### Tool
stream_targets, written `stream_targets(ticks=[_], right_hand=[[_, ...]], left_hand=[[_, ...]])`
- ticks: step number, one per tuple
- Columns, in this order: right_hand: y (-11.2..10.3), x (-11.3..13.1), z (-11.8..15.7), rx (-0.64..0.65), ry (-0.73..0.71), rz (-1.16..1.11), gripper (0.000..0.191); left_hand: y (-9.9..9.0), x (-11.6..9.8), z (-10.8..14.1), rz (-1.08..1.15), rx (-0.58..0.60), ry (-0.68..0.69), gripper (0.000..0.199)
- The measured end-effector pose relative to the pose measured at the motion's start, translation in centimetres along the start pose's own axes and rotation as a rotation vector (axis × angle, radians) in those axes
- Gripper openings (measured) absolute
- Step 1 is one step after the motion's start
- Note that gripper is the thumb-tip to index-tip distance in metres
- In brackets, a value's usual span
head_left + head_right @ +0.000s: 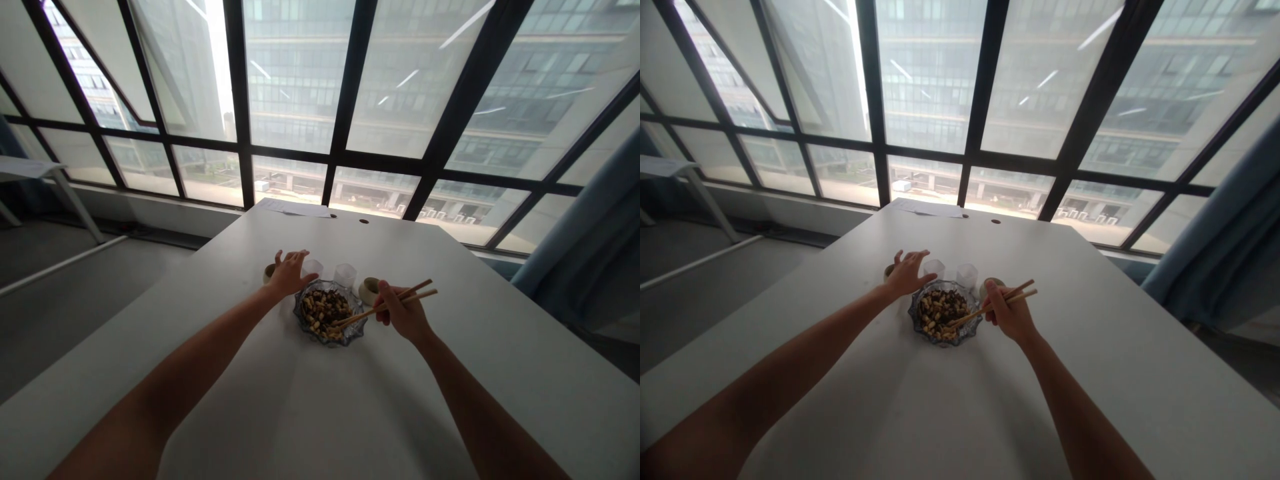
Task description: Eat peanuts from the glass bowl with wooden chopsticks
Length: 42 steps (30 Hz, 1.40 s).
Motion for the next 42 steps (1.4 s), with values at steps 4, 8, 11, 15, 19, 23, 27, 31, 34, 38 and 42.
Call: stream_targets(ticks=[4, 8, 11, 15, 19, 23, 27, 31, 34, 38, 42], right_hand=[[1.3, -0.5, -0.3, 0.19, 0.045, 0.071, 0.049], [0.8, -1.7, -0.8, 0.152, 0.05, 0.06, 0.037], [-0.5, -2.1, -1.1, 0.043, 0.026, 0.048, 0.037], [-1.8, -1.1, -1.0, -0.015, 0.025, 0.047, 0.045], [-1.1, 0.5, -0.1, 0.112, 0.042, 0.061, 0.048], [1.0, 0.5, 1.1, 0.337, 0.14, 0.128, 0.045], [1.2, -0.5, 0.8, 0.288, 0.146, 0.184, 0.041], [-0.2, -0.5, 0.2, 0.171, 0.084, 0.234, 0.043], [-1.6, 0.6, 0.1, 0.096, 0.072, 0.247, 0.048], [-3.2, 2.4, 0.5, 0.067, 0.102, 0.212, 0.053], [-2.5, 1.9, 0.8, 0.211, 0.23, 0.24, 0.057]], left_hand=[[-2.3, -0.3, 3.7, -0.049, -0.105, 0.024, 0.047], [-3.2, 1.0, 6.8, -0.076, -0.149, -0.044, 0.045], [-3.2, 1.8, 7.9, -0.063, -0.201, -0.099, 0.053], [-2.3, 2.2, 8.1, -0.004, -0.205, -0.116, 0.061], [-1.5, 2.7, 8.2, 0.048, -0.214, -0.121, 0.065], [-0.9, 3.7, 8.5, 0.089, -0.245, -0.156, 0.065], [-0.4, 4.4, 8.7, 0.136, -0.262, -0.189, 0.068], [-0.2, 4.7, 8.8, 0.172, -0.259, -0.211, 0.069], [-0.3, 4.6, 8.8, 0.178, -0.259, -0.218, 0.071], [-0.5, 4.4, 8.8, 0.187, -0.271, -0.228, 0.073], [-0.4, 4.5, 8.8, 0.189, -0.264, -0.228, 0.074]])
Point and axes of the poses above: each hand's wrist, its own z-axis away from the middle knuckle, its own y-axis out of the palm, x = y × z, the point moved 5 cm from there along -z, towards the middle knuckle, and after that the axes turned 11 degrees about y, right-handed, at the moved point
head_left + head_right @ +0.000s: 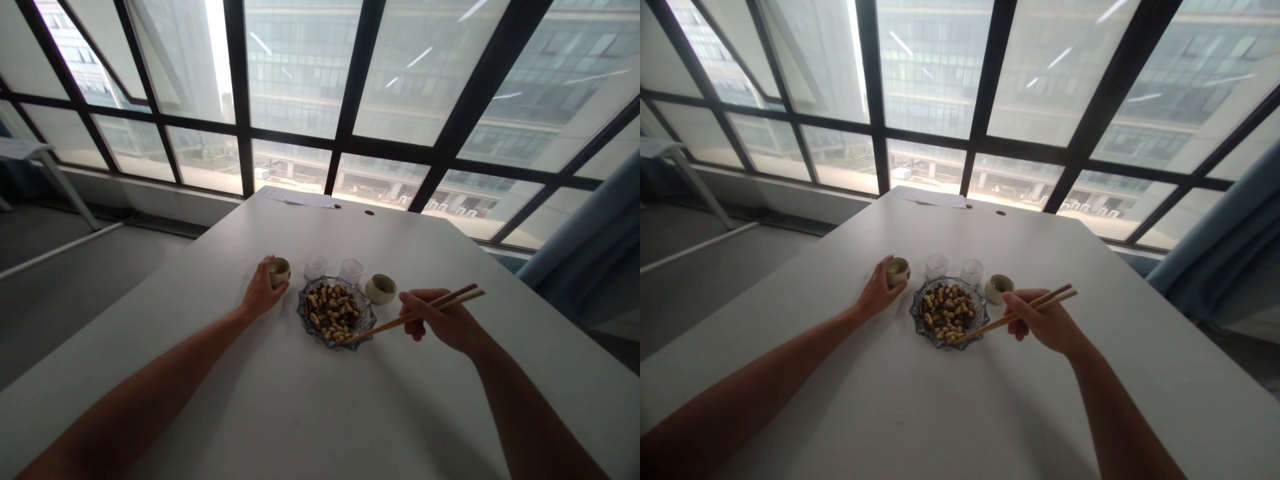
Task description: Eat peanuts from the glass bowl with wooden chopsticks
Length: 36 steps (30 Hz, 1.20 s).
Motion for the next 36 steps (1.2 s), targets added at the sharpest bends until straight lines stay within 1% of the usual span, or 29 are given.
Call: stream_targets(ticks=[2, 3, 7, 11, 14, 16, 18, 21, 24, 27, 29, 31, 33, 36], right_hand=[[1.1, -0.5, -0.3, 0.044, 0.033, 0.011, 0.058], [1.6, -0.7, -0.6, 0.039, 0.03, 0.007, 0.058], [2.7, -1.4, -1.4, -0.051, -0.063, 0.01, 0.055], [2.1, -1.7, -1.7, -0.134, -0.114, 0.036, 0.053], [1.0, -1.4, -1.3, -0.231, -0.139, -0.007, 0.053], [0.8, -1.2, -1.0, -0.261, -0.151, -0.044, 0.052], [1.3, -1.1, -0.8, -0.222, -0.159, -0.058, 0.051], [2.9, -1.3, -0.9, -0.122, -0.178, -0.028, 0.048], [3.9, -1.6, -1.1, -0.092, -0.224, 0.025, 0.044], [3.7, -1.4, -1.0, -0.142, -0.276, 0.102, 0.042], [3.0, -1.1, -0.7, -0.199, -0.292, 0.139, 0.041], [2.4, -0.9, -0.4, -0.24, -0.286, 0.125, 0.043], [2.1, -0.9, -0.3, -0.231, -0.266, 0.073, 0.044], [2.7, -0.9, -0.4, -0.164, -0.251, 0.043, 0.044]], left_hand=[[0.0, 0.1, 0.0, 0.001, -0.005, -0.002, 0.075], [0.0, 0.1, 0.0, 0.002, -0.007, -0.002, 0.075], [0.0, 0.2, 0.0, -0.001, 0.002, 0.003, 0.073], [-0.1, 0.2, -0.1, -0.009, 0.01, 0.008, 0.073], [-0.1, 0.2, -0.2, -0.014, 0.014, 0.011, 0.073], [-0.1, 0.2, -0.2, -0.018, 0.016, 0.012, 0.072], [0.0, 0.2, -0.1, -0.019, 0.023, 0.008, 0.072], [0.0, 0.3, -0.1, -0.016, 0.032, 0.002, 0.074], [0.0, 0.4, 0.0, -0.012, 0.039, 0.002, 0.074], [0.0, 0.4, 0.0, -0.01, 0.04, 0.003, 0.074], [0.1, 0.3, 0.0, -0.011, 0.041, 0.001, 0.073], [0.1, 0.3, -0.1, -0.012, 0.044, -0.001, 0.073], [0.1, 0.2, -0.1, -0.014, 0.044, -0.003, 0.073], [0.1, 0.2, -0.1, -0.015, 0.044, -0.003, 0.072]])
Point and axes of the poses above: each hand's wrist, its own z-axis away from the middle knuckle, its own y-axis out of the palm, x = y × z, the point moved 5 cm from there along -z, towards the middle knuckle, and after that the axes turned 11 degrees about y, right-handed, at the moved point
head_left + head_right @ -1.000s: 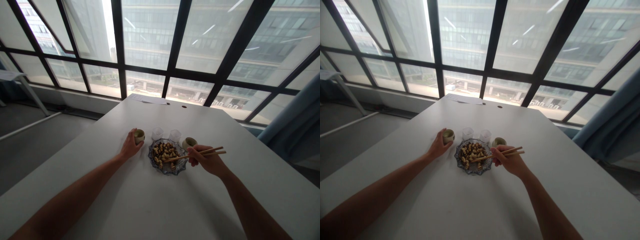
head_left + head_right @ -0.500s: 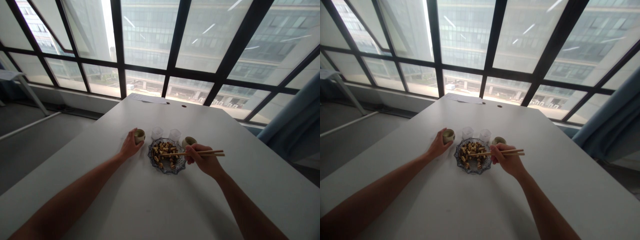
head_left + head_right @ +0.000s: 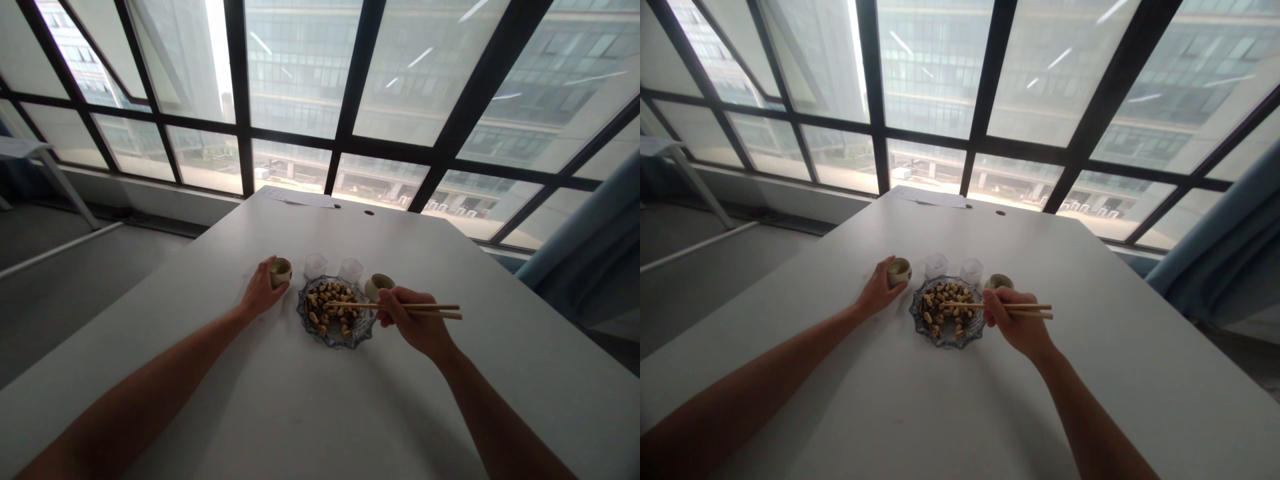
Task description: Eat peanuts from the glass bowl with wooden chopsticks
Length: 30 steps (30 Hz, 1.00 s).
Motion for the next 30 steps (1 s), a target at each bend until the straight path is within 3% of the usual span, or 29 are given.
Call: stream_targets(ticks=[9, 23, 30], right_hand=[[1.8, -0.1, 0.3, 0.074, -0.084, 0.124, 0.038], [2.5, -0.6, 0.2, 0.083, 0.01, 0.038, 0.043], [1.8, -0.6, 0.1, 0.096, 0.0, 0.015, 0.041]], left_hand=[[-0.1, 0.1, 0.0, 0.015, -0.002, -0.001, 0.073], [0.1, 0.1, 0.0, 0.018, -0.007, -0.009, 0.073], [0.1, 0.2, 0.0, 0.007, 0.008, -0.002, 0.074]])
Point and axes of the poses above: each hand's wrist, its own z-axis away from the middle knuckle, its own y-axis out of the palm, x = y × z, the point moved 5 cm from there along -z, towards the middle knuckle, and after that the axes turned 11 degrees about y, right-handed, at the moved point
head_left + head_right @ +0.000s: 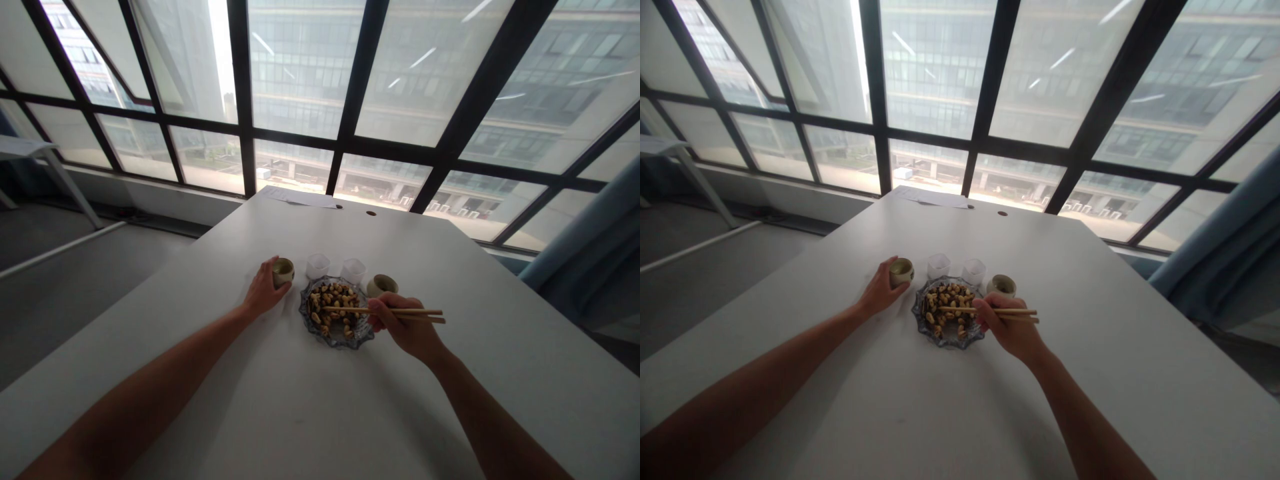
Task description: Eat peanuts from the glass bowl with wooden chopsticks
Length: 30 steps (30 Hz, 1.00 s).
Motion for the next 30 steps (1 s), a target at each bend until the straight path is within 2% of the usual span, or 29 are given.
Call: stream_targets(ticks=[6, 10, 17, 22, 26, 30], right_hand=[[-1.3, 0.2, -0.1, -0.007, 0.016, -0.054, 0.042], [-2.8, -0.2, -0.7, -0.103, 0.076, -0.214, 0.047], [-4.3, -3.5, -2.7, -0.212, 0.214, -0.577, 0.052], [-4.1, -5.5, -3.6, -0.186, 0.28, -0.666, 0.05], [-4.0, -4.7, -3.4, -0.208, 0.215, -0.61, 0.051], [-4.5, -1.6, -1.5, -0.314, 0.057, -0.401, 0.051]], left_hand=[[-0.1, -0.2, -0.1, 0.01, -0.006, -0.009, 0.073], [-0.2, -0.2, -0.1, 0.026, -0.021, -0.018, 0.074], [-0.8, -0.8, -0.3, 0.103, -0.046, 0.006, 0.081], [-1.1, -1.6, -0.4, 0.1, -0.033, 0.086, 0.081], [-1.2, -1.6, -0.4, 0.097, -0.038, 0.085, 0.079], [-1.1, -1.3, -0.4, 0.104, -0.049, 0.058, 0.079]])
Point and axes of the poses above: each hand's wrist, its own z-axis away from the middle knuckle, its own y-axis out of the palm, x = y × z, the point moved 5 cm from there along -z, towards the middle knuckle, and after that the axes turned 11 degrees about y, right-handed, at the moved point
